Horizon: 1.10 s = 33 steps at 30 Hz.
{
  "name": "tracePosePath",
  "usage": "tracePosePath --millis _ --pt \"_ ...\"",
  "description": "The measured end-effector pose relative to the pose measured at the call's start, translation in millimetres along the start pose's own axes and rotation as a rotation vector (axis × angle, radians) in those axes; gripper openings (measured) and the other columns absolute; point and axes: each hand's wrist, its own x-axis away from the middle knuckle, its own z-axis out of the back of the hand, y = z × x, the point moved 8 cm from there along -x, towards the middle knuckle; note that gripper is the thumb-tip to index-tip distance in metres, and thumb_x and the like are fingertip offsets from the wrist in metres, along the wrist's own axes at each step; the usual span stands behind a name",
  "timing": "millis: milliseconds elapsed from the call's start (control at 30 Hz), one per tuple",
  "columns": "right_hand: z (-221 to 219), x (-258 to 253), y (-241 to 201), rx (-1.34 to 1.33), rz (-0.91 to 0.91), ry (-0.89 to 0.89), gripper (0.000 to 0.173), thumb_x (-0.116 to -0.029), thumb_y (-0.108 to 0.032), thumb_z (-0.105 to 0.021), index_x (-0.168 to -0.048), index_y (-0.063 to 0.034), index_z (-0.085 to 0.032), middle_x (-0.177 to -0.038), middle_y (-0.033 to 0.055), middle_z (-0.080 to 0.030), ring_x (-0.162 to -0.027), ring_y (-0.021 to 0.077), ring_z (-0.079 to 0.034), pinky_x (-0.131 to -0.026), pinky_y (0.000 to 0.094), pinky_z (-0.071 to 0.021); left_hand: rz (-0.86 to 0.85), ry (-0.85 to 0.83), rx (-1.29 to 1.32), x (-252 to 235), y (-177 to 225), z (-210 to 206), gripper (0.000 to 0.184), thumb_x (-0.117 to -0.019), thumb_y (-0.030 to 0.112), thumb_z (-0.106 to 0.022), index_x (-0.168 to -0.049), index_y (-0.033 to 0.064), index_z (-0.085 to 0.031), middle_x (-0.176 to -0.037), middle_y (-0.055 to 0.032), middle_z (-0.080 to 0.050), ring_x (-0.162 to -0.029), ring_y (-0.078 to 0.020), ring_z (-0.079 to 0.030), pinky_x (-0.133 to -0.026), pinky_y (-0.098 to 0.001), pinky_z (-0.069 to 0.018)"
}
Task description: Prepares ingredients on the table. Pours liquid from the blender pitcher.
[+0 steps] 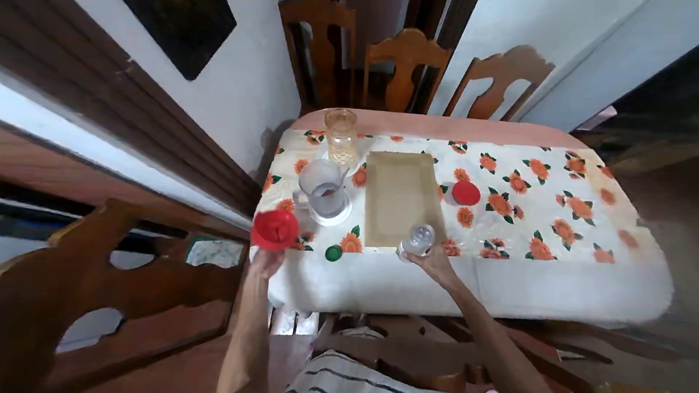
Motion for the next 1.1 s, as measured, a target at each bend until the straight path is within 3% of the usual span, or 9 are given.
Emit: tracePosePath --millis 167,300,367,467,600,733,867,1000,1100 --pt "11 -2 0 -0.127 -0.03 0.06 0.089 -0.0748 -0.017 -0.089 -0.145 0.0085 -0.04 -0.128 0.0171 -0.064 -0.116 0.0119 -0.064 -0.102 0.0261 -0.052 0.188 0.078 -0.513 14 -53 49 0.019 -0.1043 0.004 -0.048 -0.121 -0.0041 -0.055 -0.096 -0.0115 -0.068 -0.08 -0.0152 -0.067 -0.073 -0.0307 -0.0588" --pt "19 -2 -2 -0.156 -0.034 0.08 0.082 -0.0761 -0.019 -0.089 -0.14 0.0081 -0.046 -0.123 0.0154 -0.066 -0.111 0.0103 -0.066 -0.098 0.0256 -0.0534 -0.029 0.316 -1.43 34 33 35 0.039 -0.1009 0.01 -0.057 -0.135 -0.009 -0.057 -0.132 -0.0399 -0.056 -0.122 -0.0574 -0.055 -0.101 -0.0723 -0.0428" --pt "20 -3 -3 -0.172 -0.011 0.078 0.08 -0.0759 -0.019 -0.089 -0.138 0.0083 -0.047 -0.122 0.0157 -0.067 -0.109 0.0107 -0.066 -0.097 0.0254 -0.0544 -0.33 0.385 -1.362 29 78 -2 0.05 -0.1057 0.022 -0.052 -0.144 -0.0105 -0.048 -0.143 -0.042 -0.045 -0.133 -0.0599 -0.045 -0.109 -0.0709 -0.0355" --pt "14 -6 -5 -0.16 -0.02 0.044 0.077 -0.0768 -0.02 -0.089 -0.137 0.008 -0.049 -0.121 0.0152 -0.067 -0.109 0.0105 -0.066 -0.097 0.0256 -0.0541 -0.501 0.124 -0.885 -11 93 -62 0.066 -0.106 0.035 -0.052 -0.155 -0.0056 -0.033 -0.153 -0.0302 -0.043 -0.141 -0.0379 -0.045 -0.118 -0.0484 -0.0375" --pt "1 -19 -2 -0.049 -0.033 -0.054 0.076 -0.0768 -0.024 -0.088 -0.136 0.0059 -0.052 -0.122 0.0145 -0.068 -0.11 0.012 -0.067 -0.099 0.028 -0.0537 -0.477 -0.017 -0.75 -69 75 -106 0.045 -0.1017 0.021 -0.059 -0.133 -0.0107 -0.052 -0.121 -0.0248 -0.063 -0.11 -0.0256 -0.063 -0.099 -0.0413 -0.0506" --pt "-6 -42 3 0.063 -0.082 -0.088 0.081 -0.0784 -0.022 -0.088 -0.143 0.0057 -0.046 -0.129 0.02 -0.064 -0.118 0.022 -0.064 -0.105 0.0362 -0.0503 -0.515 0.006 -0.715 -79 75 -133 0.019 -0.0936 0.012 -0.067 -0.095 -0.0041 -0.057 -0.078 -0.0036 -0.056 -0.07 -0.0091 -0.055 -0.071 -0.0301 -0.0508" --pt "-15 -66 9 0.119 -0.121 -0.091 0.083 -0.0805 -0.019 -0.086 -0.147 0.0044 -0.042 -0.134 0.0229 -0.06 -0.125 0.0275 -0.06 -0.109 0.041 -0.0474 -0.547 0.006 -0.845 -73 92 -164 0.03 -0.087 0.015 -0.081 -0.087 -0.001 -0.056 -0.074 -0.0039 -0.052 -0.067 -0.0113 -0.05 -0.067 -0.0337 -0.0465" --pt "-27 -94 9 0.139 -0.104 -0.088 0.082 -0.0793 -0.015 -0.086 -0.147 0.0026 -0.043 -0.135 0.0228 -0.06 -0.125 0.0298 -0.06 -0.108 0.0441 -0.048 -0.592 -0.097 -0.942 -61 121 -193 0.027 -0.0898 0.012 -0.078 -0.096 -0.0068 -0.059 -0.082 -0.0119 -0.056 -0.073 -0.0173 -0.052 -0.071 -0.0397 -0.0486" --pt "-30 -106 -3 0.133 -0.065 -0.087 0.078 -0.0804 -0.012 -0.085 -0.146 0.0028 -0.044 -0.134 0.0236 -0.061 -0.123 0.0298 -0.061 -0.108 0.0434 -0.0481 -0.739 -0.16 -0.975 -42 152 -227 0.024 -0.0887 0.012 -0.074 -0.088 -0.0062 -0.058 -0.074 -0.0054 -0.053 -0.067 -0.0098 -0.05 -0.066 -0.032 -0.0462"
